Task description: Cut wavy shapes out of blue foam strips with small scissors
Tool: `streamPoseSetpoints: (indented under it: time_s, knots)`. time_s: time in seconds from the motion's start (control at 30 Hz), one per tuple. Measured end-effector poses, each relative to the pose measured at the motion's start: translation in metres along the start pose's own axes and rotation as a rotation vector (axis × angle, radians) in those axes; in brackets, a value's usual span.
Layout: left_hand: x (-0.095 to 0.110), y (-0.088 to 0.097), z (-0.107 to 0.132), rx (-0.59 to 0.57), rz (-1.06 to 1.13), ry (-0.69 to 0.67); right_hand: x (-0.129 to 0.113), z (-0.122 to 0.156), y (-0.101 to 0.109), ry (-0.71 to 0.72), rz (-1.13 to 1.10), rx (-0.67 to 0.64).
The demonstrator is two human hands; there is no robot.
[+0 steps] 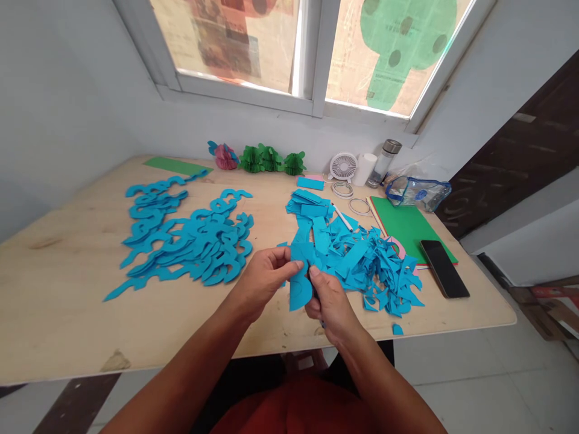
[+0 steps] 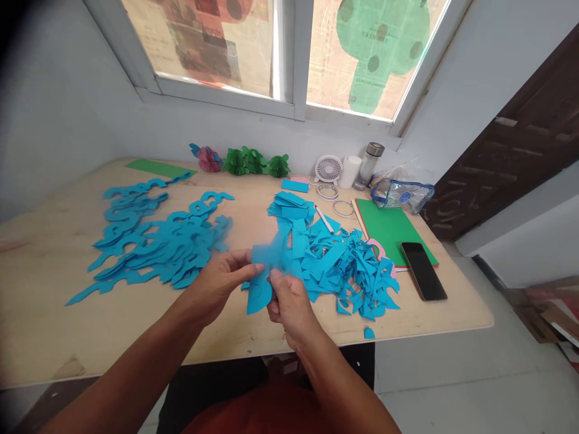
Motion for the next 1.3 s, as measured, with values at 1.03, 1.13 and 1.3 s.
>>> streamPoseSetpoints:
  time_s: [1.03,1.13,1.3]
  knots:
    - [-0.0012,0.0022,-0.0007,0.068,-0.001,-0.010,0.0009,0.0011,0.0001,-0.021,0.008,0.033]
    - [-0.0002,0.0029,-0.0011,0.067,-0.002,-0.011,-0.0001,0.0011,-0.0005,-0.020,0.013,0.036]
    - [0.0017,0.0027,-0.0009,0.049,-0.008,-0.015,-0.0003,0.0005,-0.0009,-0.018,0.031,0.035]
Point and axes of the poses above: each hand's wrist, its own z-axis away from the middle knuckle, its own y-axis out of the back of the hand, x = y × z, the point moved 7 cm from there along -z, towards the middle knuckle, and after that the axes turned 2 degrees about -z, right-handed, at the moved point
